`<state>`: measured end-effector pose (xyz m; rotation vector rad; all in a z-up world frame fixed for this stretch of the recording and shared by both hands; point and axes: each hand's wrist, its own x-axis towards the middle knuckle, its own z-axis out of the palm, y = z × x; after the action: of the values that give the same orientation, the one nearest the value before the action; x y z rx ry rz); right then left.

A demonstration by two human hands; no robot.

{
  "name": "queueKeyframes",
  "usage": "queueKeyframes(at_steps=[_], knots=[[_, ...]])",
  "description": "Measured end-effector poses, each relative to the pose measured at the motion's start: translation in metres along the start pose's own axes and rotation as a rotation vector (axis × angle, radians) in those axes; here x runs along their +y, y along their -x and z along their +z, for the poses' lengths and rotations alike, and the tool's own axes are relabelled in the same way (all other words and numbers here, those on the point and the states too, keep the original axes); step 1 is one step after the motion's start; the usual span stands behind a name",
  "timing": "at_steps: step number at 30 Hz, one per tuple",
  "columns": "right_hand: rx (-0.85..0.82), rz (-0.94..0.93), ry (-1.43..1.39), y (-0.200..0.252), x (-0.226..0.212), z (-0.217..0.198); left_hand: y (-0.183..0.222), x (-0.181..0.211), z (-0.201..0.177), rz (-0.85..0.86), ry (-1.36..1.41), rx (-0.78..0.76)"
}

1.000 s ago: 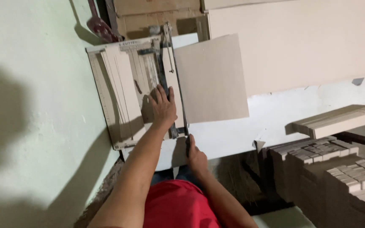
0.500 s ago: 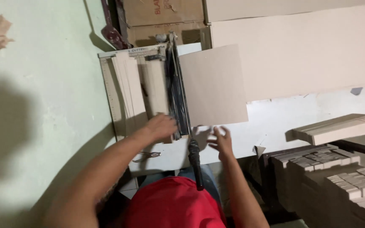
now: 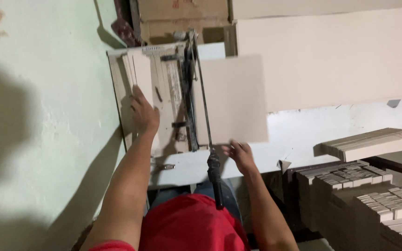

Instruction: Using a manual guillotine cutter to cut sheets of paper or thin cardboard into smaller pieces at a production facility.

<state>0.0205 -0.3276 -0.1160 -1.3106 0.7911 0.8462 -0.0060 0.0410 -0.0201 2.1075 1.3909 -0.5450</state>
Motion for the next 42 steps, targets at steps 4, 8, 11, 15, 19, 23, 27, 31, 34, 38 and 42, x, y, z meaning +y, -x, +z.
queueKeyframes(at_steps=[4, 8, 11, 15, 19, 23, 27, 31, 34, 38, 42], knots=[[-0.037, -0.079, 0.223, 0.011, -0.022, 0.036, -0.005, -0.001, -0.005, 0.031, 0.068, 0.065], [-0.045, -0.073, 0.292, 0.016, -0.033, 0.044, 0.012, 0.019, -0.005, 0.245, -0.271, 0.166], [-0.059, -0.089, 0.307, 0.022, -0.041, 0.048, 0.044, 0.057, 0.005, 0.460, -0.417, 0.025], [-0.109, -0.132, 0.273, 0.002, -0.031, 0.034, 0.020, 0.043, 0.102, 0.504, -0.359, -0.227], [-0.120, -0.123, 0.987, 0.019, -0.051, 0.043, 0.018, 0.045, 0.118, 0.513, -0.573, -0.125], [-0.214, -0.187, 1.317, 0.202, -0.119, 0.115, 0.020, 0.046, 0.123, 0.490, -0.665, -0.136], [-0.252, -0.128, 1.557, 0.233, -0.082, 0.134, 0.017, 0.053, 0.122, 0.444, -0.721, -0.150], [-0.114, -0.275, 1.553, 0.119, 0.031, 0.078, 0.010, 0.054, 0.123, 0.434, -0.615, -0.207], [-0.100, -0.387, 1.535, 0.091, 0.068, 0.050, 0.012, 0.046, 0.127, 0.453, -0.596, -0.203], [-0.178, -0.213, 1.406, 0.154, 0.001, 0.072, 0.024, 0.046, 0.104, 0.566, -0.589, -0.070], [-0.166, -0.173, 1.144, 0.234, -0.090, 0.096, 0.011, 0.017, 0.144, 0.947, -0.893, -0.133]])
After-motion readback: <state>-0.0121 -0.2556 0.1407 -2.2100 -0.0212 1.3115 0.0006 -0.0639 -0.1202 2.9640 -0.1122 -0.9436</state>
